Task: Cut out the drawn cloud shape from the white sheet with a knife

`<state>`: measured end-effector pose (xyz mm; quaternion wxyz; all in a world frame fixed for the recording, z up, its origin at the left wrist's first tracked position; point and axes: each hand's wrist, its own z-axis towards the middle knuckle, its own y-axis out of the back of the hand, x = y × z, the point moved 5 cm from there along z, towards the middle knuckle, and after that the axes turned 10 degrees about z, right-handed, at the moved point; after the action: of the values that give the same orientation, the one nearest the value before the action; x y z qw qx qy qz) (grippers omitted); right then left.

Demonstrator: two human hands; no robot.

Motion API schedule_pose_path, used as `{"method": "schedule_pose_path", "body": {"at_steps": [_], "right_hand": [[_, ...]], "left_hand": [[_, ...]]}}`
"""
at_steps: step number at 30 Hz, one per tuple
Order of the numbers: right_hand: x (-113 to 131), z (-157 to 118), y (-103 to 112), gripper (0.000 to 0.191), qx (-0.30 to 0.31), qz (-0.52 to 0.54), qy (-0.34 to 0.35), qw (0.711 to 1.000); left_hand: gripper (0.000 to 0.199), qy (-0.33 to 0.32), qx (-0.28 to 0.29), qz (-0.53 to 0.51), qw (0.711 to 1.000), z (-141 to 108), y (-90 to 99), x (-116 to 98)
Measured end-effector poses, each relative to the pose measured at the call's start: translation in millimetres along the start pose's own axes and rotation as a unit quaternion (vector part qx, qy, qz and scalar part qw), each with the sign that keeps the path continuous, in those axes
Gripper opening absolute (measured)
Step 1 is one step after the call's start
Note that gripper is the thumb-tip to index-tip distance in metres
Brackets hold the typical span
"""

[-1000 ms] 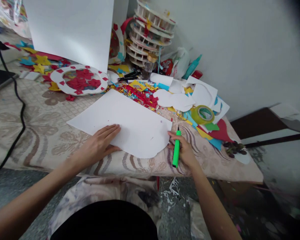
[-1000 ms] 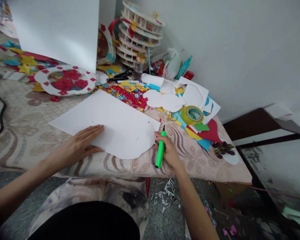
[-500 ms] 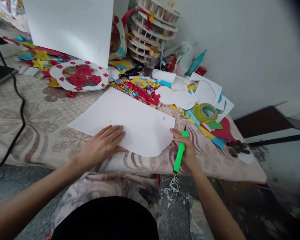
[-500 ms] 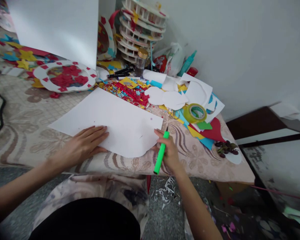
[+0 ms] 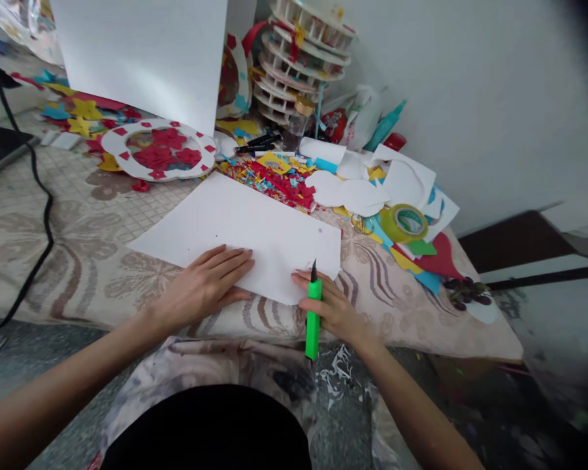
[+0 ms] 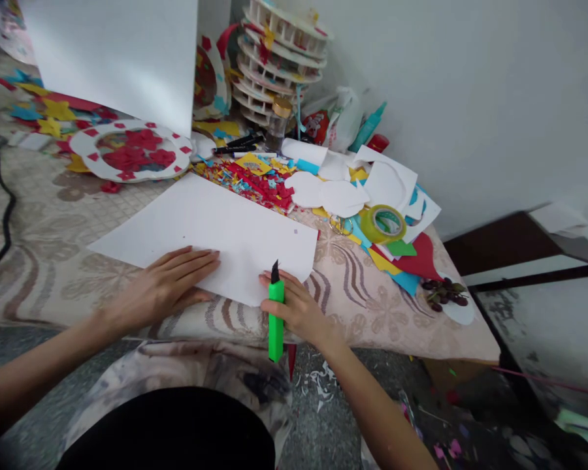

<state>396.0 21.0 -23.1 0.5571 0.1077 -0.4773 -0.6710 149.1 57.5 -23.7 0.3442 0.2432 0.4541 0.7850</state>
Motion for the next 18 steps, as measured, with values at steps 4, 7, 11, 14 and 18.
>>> {"method": "schedule_pose_path", "body": {"at_steps": [4, 7, 11, 14, 18], "right_hand": [[5.6, 1.8, 0.9, 0.02, -0.004, 0.002, 0.01, 1.0], [6.6, 1.5, -0.9, 0.021, 0.0, -0.003, 0.012, 1.0], [1.4, -2.1, 0.1, 0.025, 0.009, -0.002, 0.003, 1.0], [-4.9, -7.5, 3.7, 0.022, 0.02, 0.031, -0.037, 0.999], [-5.4, -12.6, 4.6, 0.024, -0.046, 0.163, -0.13, 0.977]], "left_hand": [[0.042, -0.014, 0.006, -0.006, 1.0, -3.3, -2.6, -1.5], [0.038, -0.037, 0.021, 0.003, 0.999, -5.4, -4.1, -3.3], [0.039, -0.039, 0.025, -0.002, 0.999, -5.6, -5.6, -6.4], [0.042, -0.024, 0.019, -0.026, 0.999, -6.7, -8.5, -10.1], [0.036, -0.01, 0.021, -0.074, 0.997, -11.7, -14.3, -14.7]]}}
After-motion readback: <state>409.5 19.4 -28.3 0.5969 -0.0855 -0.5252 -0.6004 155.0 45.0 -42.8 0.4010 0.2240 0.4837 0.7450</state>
